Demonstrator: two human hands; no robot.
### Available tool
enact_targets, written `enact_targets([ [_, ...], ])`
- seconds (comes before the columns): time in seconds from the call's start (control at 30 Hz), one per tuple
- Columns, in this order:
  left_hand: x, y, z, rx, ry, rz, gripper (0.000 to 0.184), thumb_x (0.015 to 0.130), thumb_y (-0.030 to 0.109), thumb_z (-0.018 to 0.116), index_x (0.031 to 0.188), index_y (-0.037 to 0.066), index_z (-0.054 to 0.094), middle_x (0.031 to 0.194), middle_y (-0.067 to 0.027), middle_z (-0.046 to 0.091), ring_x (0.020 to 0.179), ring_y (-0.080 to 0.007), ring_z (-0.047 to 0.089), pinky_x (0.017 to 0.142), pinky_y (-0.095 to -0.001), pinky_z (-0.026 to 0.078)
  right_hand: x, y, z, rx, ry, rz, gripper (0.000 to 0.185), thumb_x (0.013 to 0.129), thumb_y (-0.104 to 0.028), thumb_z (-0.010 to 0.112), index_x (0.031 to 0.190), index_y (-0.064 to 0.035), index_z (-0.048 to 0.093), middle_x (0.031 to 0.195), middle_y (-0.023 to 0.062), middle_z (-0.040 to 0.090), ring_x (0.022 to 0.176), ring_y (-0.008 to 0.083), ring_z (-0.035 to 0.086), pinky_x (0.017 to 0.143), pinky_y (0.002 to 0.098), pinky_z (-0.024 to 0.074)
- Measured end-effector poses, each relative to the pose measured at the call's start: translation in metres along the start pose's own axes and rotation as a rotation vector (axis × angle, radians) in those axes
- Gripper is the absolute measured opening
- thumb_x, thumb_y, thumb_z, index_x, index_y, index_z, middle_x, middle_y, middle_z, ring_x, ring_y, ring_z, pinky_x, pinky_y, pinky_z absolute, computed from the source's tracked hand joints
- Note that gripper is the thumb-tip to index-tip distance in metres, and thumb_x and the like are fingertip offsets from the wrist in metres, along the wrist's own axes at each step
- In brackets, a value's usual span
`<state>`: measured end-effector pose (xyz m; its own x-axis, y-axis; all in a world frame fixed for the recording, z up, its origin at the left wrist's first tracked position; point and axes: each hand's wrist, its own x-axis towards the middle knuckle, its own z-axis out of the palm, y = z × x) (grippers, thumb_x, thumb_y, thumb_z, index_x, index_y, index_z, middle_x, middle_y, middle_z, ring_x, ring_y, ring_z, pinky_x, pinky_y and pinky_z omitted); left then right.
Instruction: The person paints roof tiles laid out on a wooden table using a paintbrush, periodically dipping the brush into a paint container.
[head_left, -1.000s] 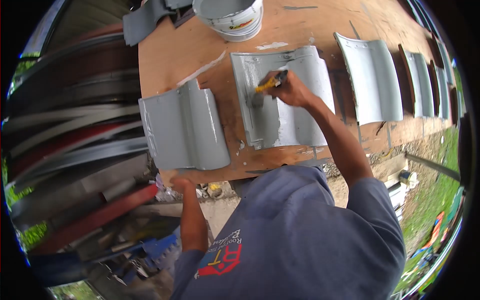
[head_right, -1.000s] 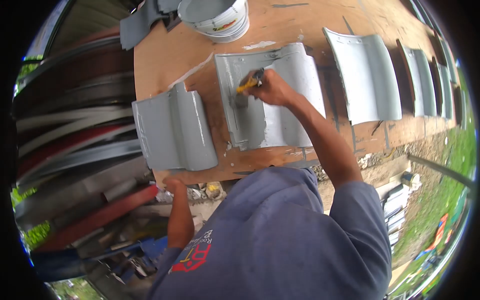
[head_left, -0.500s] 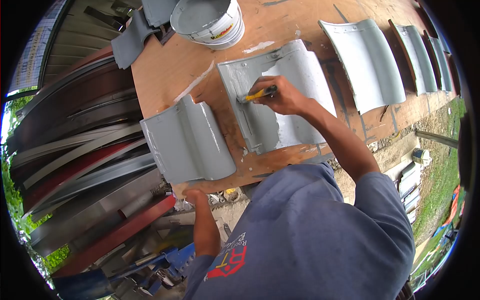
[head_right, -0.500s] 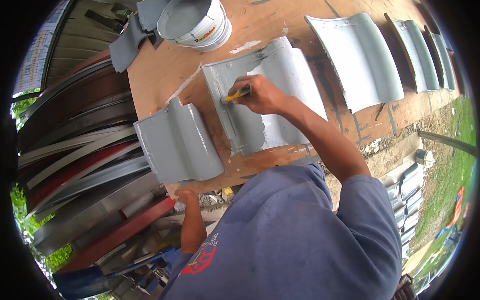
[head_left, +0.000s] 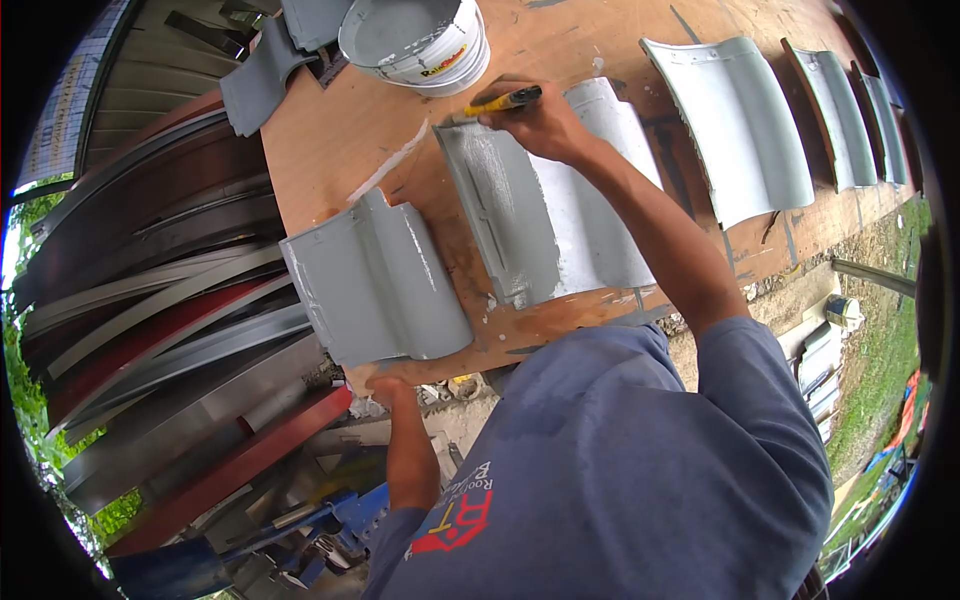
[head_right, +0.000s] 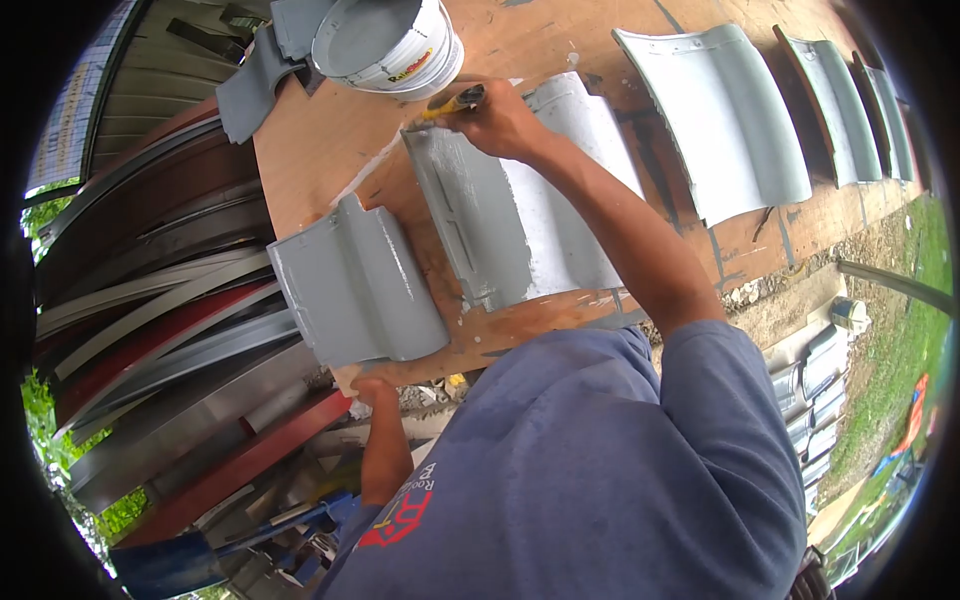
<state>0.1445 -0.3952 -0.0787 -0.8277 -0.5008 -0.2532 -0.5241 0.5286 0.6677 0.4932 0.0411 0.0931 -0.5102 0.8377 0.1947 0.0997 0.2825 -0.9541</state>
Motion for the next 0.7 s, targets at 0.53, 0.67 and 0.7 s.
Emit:
enact_targets([
  [0.53,-0.006,0.005,-0.002,-0.039,-0.014,-0.01,0.067,0.095,0.049,0.045,0.117,-0.01,0.07,0.119,-0.0276,0.071,0.103,-0.0447,0.071,0.087,-0.0561,0.059,-0.183,-0.034,0.023,0.101,-0.474,0.063,0.024,0.081,0.002,0.077,0.105,-0.0003,0.075,0.1,0.0179,0.072,0.092,0.0376,0.071,0.081,0.043,0.0576],
  [0.67,0.008,-0.004,0.004,-0.081,-0.016,-0.04,0.068,0.095,0.048,0.046,0.118,-0.012,0.068,0.122,-0.0278,0.07,0.106,-0.0448,0.07,0.09,-0.0553,0.059,-0.14,-0.028,0.029,0.055,-0.345,-0.003,0.022,0.083,0.0,0.078,0.104,-0.0009,0.074,0.099,0.0169,0.072,0.09,0.0368,0.071,0.079,0.0429,0.0571],
  [0.7,0.008,-0.001,0.003,-0.081,-0.029,-0.053,0.068,0.095,0.047,0.046,0.12,-0.012,0.068,0.124,-0.0279,0.069,0.108,-0.045,0.07,0.091,-0.0552,0.059,-0.129,-0.026,0.03,0.025,-0.303,0.001,0.021,0.084,-0.001,0.078,0.104,-0.0012,0.074,0.1,0.0163,0.072,0.089,0.0365,0.071,0.077,0.0427,0.057],
])
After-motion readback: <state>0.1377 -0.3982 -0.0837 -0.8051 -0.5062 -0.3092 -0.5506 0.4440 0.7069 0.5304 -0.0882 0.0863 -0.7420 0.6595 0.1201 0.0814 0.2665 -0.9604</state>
